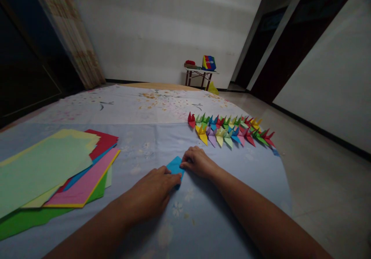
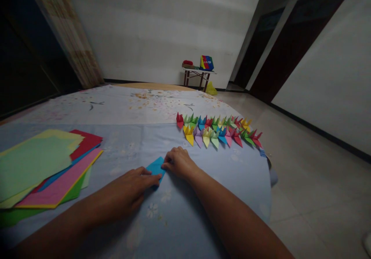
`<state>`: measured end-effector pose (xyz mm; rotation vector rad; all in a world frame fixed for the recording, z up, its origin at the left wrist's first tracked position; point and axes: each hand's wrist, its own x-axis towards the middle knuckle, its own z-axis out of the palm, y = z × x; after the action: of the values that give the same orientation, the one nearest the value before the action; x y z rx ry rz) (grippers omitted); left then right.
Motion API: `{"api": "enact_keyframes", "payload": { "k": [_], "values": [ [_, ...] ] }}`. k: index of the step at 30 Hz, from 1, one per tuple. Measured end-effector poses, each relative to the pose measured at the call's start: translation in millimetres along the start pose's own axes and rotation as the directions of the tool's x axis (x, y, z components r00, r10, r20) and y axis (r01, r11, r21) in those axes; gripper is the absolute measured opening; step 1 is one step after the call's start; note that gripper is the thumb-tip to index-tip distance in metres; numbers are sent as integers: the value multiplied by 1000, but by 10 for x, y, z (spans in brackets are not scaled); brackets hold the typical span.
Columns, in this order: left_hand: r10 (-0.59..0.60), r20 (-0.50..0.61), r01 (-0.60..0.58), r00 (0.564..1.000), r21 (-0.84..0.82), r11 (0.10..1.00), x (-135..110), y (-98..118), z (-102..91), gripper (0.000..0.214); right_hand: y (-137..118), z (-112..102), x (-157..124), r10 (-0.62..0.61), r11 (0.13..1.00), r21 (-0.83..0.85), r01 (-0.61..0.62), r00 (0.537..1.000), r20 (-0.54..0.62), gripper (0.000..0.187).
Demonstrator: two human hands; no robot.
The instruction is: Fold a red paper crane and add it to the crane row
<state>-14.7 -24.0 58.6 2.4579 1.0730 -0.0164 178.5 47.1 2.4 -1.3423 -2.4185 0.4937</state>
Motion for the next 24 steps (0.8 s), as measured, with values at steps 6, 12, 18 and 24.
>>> {"api": "enact_keyframes", "payload": {
  "k": [6, 12, 18, 24],
  "values": [
    [81, -25, -78, 996, 85, 993, 17, -74, 61, 55, -3, -12, -24, 10, 1000, 14, -10, 1000, 3, 14],
    [82, -12, -80, 997, 131, 988, 27, -50, 67, 56, -11, -1, -72, 47, 999, 10, -47, 999, 6, 28],
    [78, -7, -76, 997, 142, 987, 32, -89, 86, 61, 39, -13, -47, 69, 998, -5, -69, 998, -2, 29],
    [63, 20, -65, 998, 143, 988, 24, -65, 65, 62, 125, -51, 7, 72, 997, 38, -72, 997, 8, 19]
  ]
}}
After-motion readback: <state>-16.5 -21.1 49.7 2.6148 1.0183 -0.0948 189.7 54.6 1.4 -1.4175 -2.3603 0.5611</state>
